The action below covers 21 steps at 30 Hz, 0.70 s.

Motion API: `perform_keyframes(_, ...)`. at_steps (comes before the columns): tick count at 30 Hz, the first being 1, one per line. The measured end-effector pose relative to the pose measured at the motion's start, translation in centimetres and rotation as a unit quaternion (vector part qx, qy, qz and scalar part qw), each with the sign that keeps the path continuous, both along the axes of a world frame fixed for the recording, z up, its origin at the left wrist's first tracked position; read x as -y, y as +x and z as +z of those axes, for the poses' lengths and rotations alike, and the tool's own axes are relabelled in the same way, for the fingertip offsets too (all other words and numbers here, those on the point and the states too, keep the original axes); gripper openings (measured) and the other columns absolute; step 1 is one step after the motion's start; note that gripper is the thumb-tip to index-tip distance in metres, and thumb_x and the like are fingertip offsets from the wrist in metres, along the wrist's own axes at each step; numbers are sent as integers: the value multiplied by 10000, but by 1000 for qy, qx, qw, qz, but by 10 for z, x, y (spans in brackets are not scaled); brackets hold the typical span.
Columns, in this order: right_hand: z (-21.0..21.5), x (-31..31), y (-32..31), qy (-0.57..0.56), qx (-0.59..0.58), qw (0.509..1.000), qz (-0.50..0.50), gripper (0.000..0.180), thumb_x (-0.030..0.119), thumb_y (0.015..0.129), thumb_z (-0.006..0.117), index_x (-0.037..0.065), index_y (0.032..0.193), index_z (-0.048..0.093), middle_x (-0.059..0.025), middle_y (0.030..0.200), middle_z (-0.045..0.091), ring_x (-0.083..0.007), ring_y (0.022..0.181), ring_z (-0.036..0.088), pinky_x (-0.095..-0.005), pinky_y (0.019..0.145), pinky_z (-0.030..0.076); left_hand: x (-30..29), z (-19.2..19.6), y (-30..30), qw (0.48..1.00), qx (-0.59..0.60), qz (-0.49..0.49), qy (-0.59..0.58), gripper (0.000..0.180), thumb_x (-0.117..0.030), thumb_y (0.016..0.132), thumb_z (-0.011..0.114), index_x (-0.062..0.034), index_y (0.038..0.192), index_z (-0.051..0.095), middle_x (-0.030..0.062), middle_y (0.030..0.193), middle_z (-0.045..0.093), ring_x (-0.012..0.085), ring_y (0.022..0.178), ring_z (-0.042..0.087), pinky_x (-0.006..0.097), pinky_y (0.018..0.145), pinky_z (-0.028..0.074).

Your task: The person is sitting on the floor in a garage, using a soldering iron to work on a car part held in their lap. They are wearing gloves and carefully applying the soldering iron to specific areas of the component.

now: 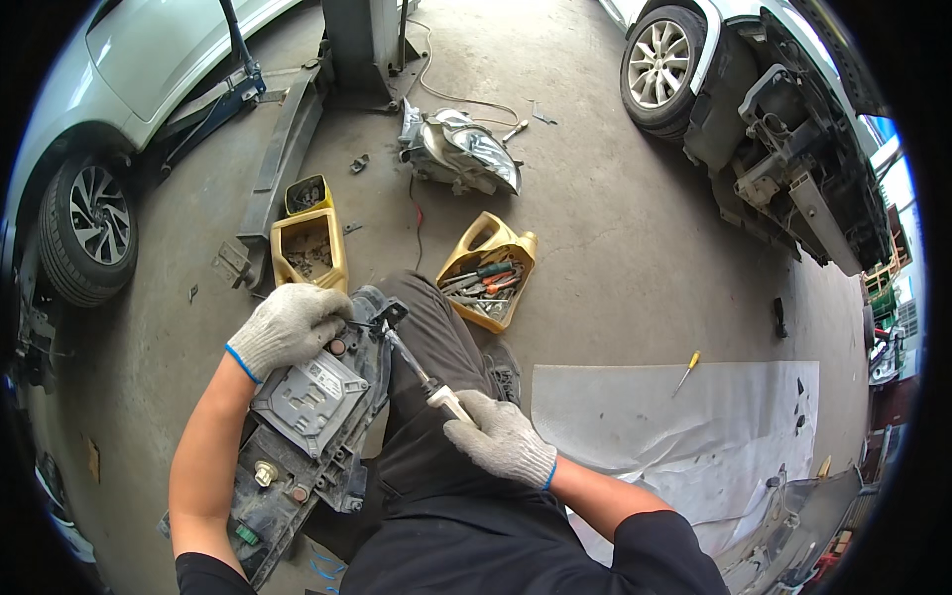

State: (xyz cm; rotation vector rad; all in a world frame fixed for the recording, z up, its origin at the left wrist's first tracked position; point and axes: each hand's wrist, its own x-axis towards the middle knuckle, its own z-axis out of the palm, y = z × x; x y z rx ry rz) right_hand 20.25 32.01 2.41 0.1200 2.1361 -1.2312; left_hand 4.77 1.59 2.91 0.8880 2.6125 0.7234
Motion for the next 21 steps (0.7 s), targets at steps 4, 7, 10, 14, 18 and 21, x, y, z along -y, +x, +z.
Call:
perform_keyframes(4, -2, 0, 0, -5, 3, 1000, -3, 466, 339, 984, 664, 53, 1350, 624, -213, 929, 744, -390, 875, 747, -471, 794, 559, 3, -7, -1, 1000, -9, 5, 21, 150, -116, 886, 698, -59, 1017, 744, 187, 900, 745, 393, 900, 729, 467, 819, 578)
perform_keyframes(7, -3, 0, 0, -7, -6, 1000, 1, 463, 335, 982, 665, 54, 1348, 625, -207, 917, 744, -382, 866, 748, -468, 789, 559, 2, -8, -1, 999, -26, 4, 31, 159, -120, 885, 700, -47, 1021, 740, 196, 926, 747, 390, 927, 729, 461, 830, 577)
perform_keyframes(10, -3, 2, -1, -13, -4, 1000, -2, 452, 333, 983, 662, 58, 1340, 628, -201, 910, 742, -376, 864, 748, -465, 787, 558, 2, -9, -1, 999, -21, 15, 32, 166, -112, 883, 690, -34, 1021, 737, 205, 956, 746, 390, 952, 727, 460, 844, 576)
perform_keyframes(14, -3, 4, -2, -13, 1, 1000, 4, 435, 330, 986, 657, 73, 1337, 633, -190, 896, 739, -366, 847, 745, -463, 779, 557, 3, -10, 0, 999, 11, 32, 24, 171, -95, 876, 673, -25, 1018, 736, 203, 970, 744, 392, 963, 725, 463, 855, 576)
perform_keyframes(18, -2, 6, -3, -8, 6, 1000, -1, 424, 327, 989, 651, 86, 1337, 637, -178, 862, 731, -342, 812, 741, -454, 764, 556, 0, -13, -2, 999, 6, 29, 27, 177, -95, 873, 669, -30, 1021, 743, 198, 980, 748, 388, 975, 725, 460, 866, 575)
perform_keyframes(21, -1, 8, -4, -9, 15, 1000, -4, 420, 326, 989, 649, 88, 1335, 640, -173, 842, 727, -328, 787, 740, -448, 751, 556, 3, -14, -1, 999, -6, 26, 27, 178, -98, 876, 672, -35, 1025, 746, 194, 983, 750, 384, 983, 725, 457, 874, 575)
